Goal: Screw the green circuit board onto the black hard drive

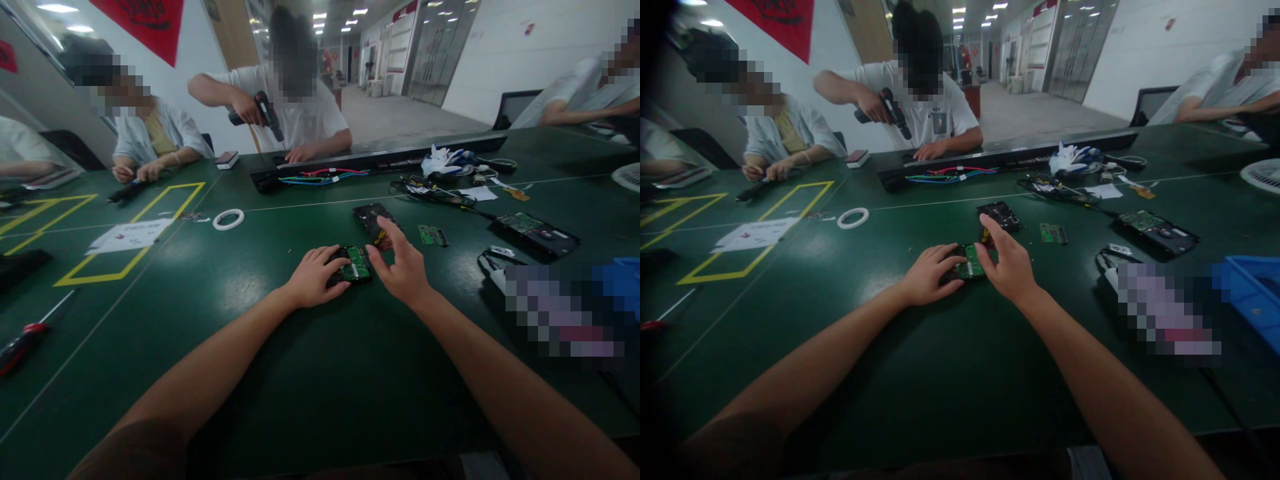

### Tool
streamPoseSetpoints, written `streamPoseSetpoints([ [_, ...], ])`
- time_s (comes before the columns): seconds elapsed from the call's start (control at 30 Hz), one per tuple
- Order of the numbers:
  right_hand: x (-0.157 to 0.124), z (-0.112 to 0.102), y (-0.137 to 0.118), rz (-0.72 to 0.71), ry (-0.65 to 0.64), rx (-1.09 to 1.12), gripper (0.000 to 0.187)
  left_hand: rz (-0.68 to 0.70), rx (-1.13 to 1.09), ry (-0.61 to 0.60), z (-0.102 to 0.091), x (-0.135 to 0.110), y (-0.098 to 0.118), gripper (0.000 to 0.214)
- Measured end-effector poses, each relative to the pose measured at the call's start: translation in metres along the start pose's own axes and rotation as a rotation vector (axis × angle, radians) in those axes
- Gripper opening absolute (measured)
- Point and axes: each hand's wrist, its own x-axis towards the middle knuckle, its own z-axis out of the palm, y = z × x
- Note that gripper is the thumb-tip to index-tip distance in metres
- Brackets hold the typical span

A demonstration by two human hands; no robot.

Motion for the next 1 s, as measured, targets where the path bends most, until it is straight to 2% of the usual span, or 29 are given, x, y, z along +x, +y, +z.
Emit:
streamPoseSetpoints([
  [0.33,0.003,-0.001,-0.002,0.014,-0.012,0.002,0.065,-0.030,0.019,-0.001,-0.002,0.000,0.005,0.054],
  [0.6,0.007,0.000,-0.003,0.034,-0.043,0.028,0.062,-0.143,0.024,-0.002,-0.004,0.001,0.021,0.054],
  [0.83,0.012,0.000,-0.004,0.010,-0.100,0.026,0.059,-0.223,0.022,-0.109,-0.011,0.000,0.032,0.074],
  [1.0,0.018,0.003,-0.002,0.019,-0.112,0.038,0.061,-0.305,0.027,-0.085,-0.015,-0.004,0.043,0.078],
])
